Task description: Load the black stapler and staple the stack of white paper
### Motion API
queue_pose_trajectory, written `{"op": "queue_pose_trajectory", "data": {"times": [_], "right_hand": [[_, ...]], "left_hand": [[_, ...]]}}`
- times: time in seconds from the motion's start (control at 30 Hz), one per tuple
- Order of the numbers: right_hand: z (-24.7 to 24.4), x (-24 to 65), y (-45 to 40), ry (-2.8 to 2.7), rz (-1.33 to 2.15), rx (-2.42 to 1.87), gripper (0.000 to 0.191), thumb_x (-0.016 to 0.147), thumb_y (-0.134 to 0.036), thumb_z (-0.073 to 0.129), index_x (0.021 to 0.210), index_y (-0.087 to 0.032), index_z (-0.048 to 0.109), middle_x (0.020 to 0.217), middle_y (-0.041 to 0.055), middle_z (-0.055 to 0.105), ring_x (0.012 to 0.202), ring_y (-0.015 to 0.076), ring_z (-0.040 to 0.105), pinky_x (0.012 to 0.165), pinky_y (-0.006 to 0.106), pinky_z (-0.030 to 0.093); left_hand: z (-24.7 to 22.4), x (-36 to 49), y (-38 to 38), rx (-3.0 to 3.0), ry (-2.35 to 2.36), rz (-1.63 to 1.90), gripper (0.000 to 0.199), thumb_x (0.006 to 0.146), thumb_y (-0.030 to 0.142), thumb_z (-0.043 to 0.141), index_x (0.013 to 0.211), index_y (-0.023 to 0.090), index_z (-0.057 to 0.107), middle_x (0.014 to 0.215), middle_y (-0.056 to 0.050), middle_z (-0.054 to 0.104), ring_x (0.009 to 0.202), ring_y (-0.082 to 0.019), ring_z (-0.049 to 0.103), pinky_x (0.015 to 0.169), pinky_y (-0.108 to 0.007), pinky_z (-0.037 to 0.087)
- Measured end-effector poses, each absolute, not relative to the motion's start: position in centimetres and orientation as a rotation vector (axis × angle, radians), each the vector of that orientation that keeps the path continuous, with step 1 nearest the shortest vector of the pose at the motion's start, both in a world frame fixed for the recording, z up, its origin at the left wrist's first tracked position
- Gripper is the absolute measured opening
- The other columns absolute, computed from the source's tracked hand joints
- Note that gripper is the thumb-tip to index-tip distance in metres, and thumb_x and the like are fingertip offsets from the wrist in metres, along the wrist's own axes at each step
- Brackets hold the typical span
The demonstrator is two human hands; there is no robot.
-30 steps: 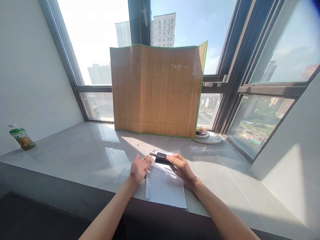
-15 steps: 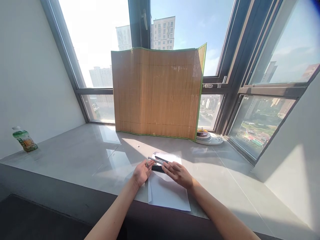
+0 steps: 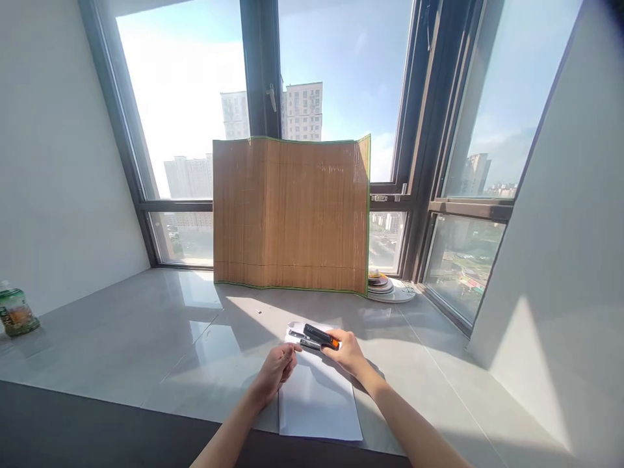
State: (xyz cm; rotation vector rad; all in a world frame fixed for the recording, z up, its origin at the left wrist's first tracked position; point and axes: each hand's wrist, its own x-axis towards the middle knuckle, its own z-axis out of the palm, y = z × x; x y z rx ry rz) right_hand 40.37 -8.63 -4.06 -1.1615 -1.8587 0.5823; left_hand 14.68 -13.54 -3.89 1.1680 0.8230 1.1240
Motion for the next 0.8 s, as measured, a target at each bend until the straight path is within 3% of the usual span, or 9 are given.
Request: {"op": "queue_pose_trajectory", "data": {"times": [0.1,0.27,0.43,0.63,0.8], "right_hand": [[-4.3,40.3,-8.2,-1.921,0.616,-1.157,0.025,0.075,-0.03,0.077,0.098,-0.023,0.084,0.089,0.0039,0.079,0.082,0.0244,0.07,0.081,0.037,0.056],[-3.8,40.0,-8.1,-1.974,0.31,-0.895,0.036,0.086,-0.033,0.079,0.12,-0.025,0.079,0.115,0.01,0.074,0.103,0.0283,0.066,0.099,0.048,0.055],[-3.8,37.5,-10.2,-2.18,0.061,-0.533,0.035,0.093,-0.026,0.073,0.127,-0.032,0.075,0.117,0.0082,0.069,0.104,0.0256,0.061,0.093,0.043,0.054],[-4.5,35.7,-10.9,-2.142,-0.097,-0.42,0.008,0.1,-0.033,0.073,0.101,-0.025,0.071,0.1,0.0049,0.073,0.088,0.0211,0.061,0.083,0.039,0.053],[-4.2,35.8,-11.6,-2.197,-0.191,-0.396,0.011,0.105,-0.025,0.06,0.109,-0.03,0.069,0.102,0.0013,0.076,0.086,0.0198,0.065,0.08,0.038,0.055]], "left_hand": [[-3.9,15.0,-13.8,1.274,0.824,1.085,0.077,0.082,0.087,0.071,0.102,0.013,0.068,0.056,0.008,0.041,0.047,-0.005,0.015,0.046,-0.025,0.006],[-4.9,15.0,-13.0,1.367,0.84,1.077,0.079,0.082,0.089,0.069,0.101,0.012,0.071,0.054,0.009,0.038,0.048,-0.006,0.017,0.046,-0.025,0.008],[-5.4,14.7,-12.5,1.485,0.825,1.033,0.079,0.086,0.089,0.064,0.099,0.011,0.072,0.055,0.008,0.037,0.051,-0.007,0.022,0.049,-0.024,0.014],[-5.7,14.5,-12.4,1.626,0.813,0.907,0.075,0.087,0.086,0.065,0.095,0.012,0.071,0.059,0.008,0.033,0.055,-0.008,0.024,0.053,-0.025,0.019],[-5.3,14.7,-12.6,1.769,0.785,0.838,0.074,0.081,0.086,0.071,0.079,0.013,0.069,0.064,0.004,0.033,0.063,-0.01,0.025,0.058,-0.026,0.017]]}}
